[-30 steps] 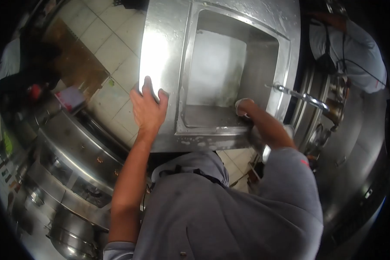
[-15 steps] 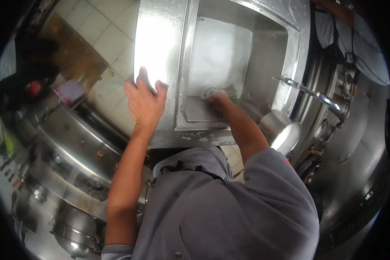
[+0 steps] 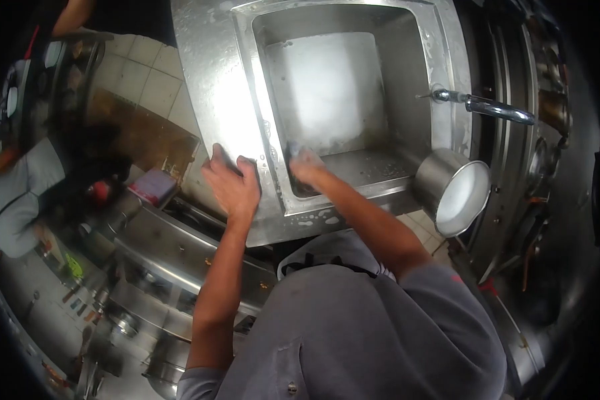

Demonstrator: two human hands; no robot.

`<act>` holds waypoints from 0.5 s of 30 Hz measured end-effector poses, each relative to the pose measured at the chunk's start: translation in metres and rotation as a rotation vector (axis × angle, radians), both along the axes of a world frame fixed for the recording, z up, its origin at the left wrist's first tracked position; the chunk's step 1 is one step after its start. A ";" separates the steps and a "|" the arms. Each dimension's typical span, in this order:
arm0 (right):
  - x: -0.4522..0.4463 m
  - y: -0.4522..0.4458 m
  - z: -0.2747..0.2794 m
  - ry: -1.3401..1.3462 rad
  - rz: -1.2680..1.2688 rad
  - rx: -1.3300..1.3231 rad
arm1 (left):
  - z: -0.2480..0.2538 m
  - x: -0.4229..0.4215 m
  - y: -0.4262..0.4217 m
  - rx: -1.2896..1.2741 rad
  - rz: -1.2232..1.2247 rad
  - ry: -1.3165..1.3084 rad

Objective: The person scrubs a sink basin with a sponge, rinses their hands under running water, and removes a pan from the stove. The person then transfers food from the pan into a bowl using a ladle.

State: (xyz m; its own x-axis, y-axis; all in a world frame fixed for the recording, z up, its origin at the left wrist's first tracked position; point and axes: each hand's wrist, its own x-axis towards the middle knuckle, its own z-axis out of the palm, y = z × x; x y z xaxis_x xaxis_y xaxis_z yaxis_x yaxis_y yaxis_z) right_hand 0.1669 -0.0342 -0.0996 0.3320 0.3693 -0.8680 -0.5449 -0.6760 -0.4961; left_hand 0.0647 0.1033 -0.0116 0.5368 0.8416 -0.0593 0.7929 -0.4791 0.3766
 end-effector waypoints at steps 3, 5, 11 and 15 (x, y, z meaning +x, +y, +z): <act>0.022 0.028 -0.038 0.253 0.025 -0.119 | -0.006 -0.004 0.000 0.011 -0.017 -0.006; 0.027 0.021 -0.019 0.281 0.087 -0.117 | -0.010 -0.005 0.001 0.036 -0.034 -0.004; 0.031 0.012 0.012 0.229 0.124 -0.082 | -0.006 -0.001 0.001 0.038 -0.018 0.033; 0.049 0.048 -0.061 0.317 -0.041 -0.064 | -0.009 -0.003 0.000 0.032 -0.021 -0.003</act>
